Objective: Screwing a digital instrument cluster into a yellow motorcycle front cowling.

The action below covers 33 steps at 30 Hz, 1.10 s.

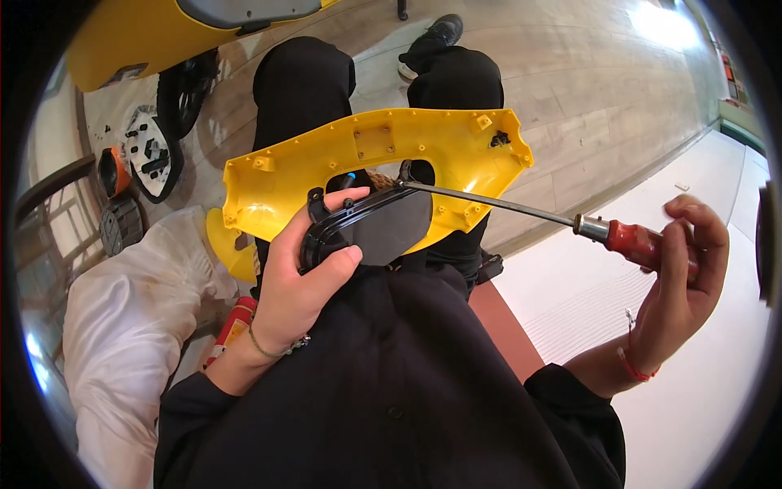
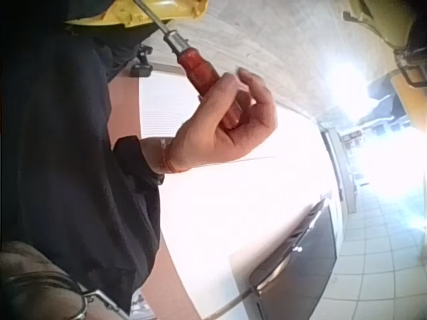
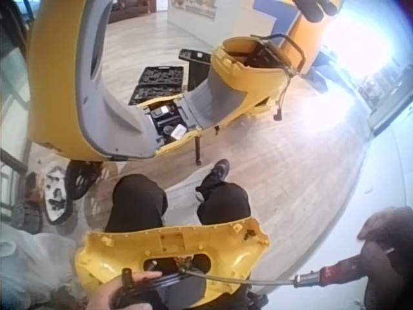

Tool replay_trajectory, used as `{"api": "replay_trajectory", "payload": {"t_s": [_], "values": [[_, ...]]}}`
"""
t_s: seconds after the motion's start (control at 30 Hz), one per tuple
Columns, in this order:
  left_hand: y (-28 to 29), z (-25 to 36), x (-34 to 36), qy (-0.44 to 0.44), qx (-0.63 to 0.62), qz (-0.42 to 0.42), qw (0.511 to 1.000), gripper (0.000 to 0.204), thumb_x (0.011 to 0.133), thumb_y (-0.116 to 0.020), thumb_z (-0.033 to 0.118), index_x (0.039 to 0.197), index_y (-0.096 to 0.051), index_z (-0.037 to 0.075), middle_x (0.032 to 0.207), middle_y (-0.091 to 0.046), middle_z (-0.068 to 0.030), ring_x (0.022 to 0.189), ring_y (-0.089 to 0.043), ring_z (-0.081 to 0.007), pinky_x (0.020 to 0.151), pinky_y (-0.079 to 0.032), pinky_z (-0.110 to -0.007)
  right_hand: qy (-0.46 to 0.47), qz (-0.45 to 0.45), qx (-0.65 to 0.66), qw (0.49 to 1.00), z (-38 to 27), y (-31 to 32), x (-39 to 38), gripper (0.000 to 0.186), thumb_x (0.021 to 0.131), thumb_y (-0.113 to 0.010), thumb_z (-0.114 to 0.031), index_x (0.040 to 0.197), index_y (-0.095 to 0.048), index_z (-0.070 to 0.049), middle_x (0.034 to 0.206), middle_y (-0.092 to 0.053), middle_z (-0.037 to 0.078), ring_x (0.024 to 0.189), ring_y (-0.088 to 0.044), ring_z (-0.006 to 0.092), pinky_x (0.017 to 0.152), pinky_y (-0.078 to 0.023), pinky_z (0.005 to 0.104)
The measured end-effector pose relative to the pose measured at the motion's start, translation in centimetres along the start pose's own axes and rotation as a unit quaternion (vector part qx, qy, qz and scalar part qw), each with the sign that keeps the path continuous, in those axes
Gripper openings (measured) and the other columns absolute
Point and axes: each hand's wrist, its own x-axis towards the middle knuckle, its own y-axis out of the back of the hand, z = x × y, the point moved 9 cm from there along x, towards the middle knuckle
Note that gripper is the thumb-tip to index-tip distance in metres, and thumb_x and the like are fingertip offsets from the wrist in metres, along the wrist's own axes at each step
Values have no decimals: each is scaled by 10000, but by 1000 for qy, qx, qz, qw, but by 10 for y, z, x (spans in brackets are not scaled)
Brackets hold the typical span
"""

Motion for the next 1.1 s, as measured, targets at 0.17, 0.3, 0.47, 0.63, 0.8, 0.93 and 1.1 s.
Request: {"api": "replay_trajectory", "payload": {"t_s": [0.17,0.3,0.47,0.63,0.8,0.93,1.1], "values": [[1,-1,0,-6,6,-4,1000,455,812,-569,55,1260,-517,-7,1151,-590,-74,1044,-546,-117,948,-402,-256,117,-93,73,986,-24,-16,-4,493,734,-584,-15,1216,-481,-15,1269,-498,192,808,-605,142,691,-550,238],[4,-3,2,-7,6,4,1000,453,812,-572,60,1256,-519,-9,1150,-592,-77,1048,-547,-121,949,-404,-259,-42,-85,62,994,1,-18,3,403,857,-557,-122,1229,-472,8,1197,-561,168,716,-611,107,561,-468,181],[6,-7,2,1,-2,7,1000,453,810,-576,64,1254,-522,-7,1147,-594,-78,1044,-549,-122,943,-408,-258,42,-96,38,994,-14,-19,-2,460,789,-572,-41,1233,-472,19,1242,-535,174,602,-526,51,553,-430,156],[8,-10,3,0,10,8,1000,451,812,-577,63,1255,-524,-2,1136,-595,-74,1030,-548,-112,932,-412,-251,6,-116,58,992,-9,-25,-4,460,743,-565,-37,1197,-506,6,1189,-572,168,639,-509,64,591,-460,193],[7,-9,2,-11,19,12,1000,444,816,-576,60,1254,-527,1,1129,-597,-70,1019,-550,-108,927,-414,-247,-49,-98,-11,994,7,-21,-2,372,849,-576,-192,1190,-529,-50,1157,-597,146,675,-576,81,553,-469,180],[9,-12,0,-12,15,8,1000,441,817,-573,51,1253,-527,3,1127,-598,-68,1016,-553,-108,928,-415,-248,183,-194,33,963,-31,-31,-11,402,839,-611,-213,1170,-496,-16,1089,-606,169,666,-602,84,583,-468,194],[10,-11,-1,-15,16,17,1000,442,816,-570,45,1254,-527,3,1129,-598,-69,1022,-554,-110,930,-416,-251,-42,-108,106,988,0,-28,-10,385,845,-546,-114,1207,-478,-4,1087,-603,169,653,-587,78,538,-450,167]]}}
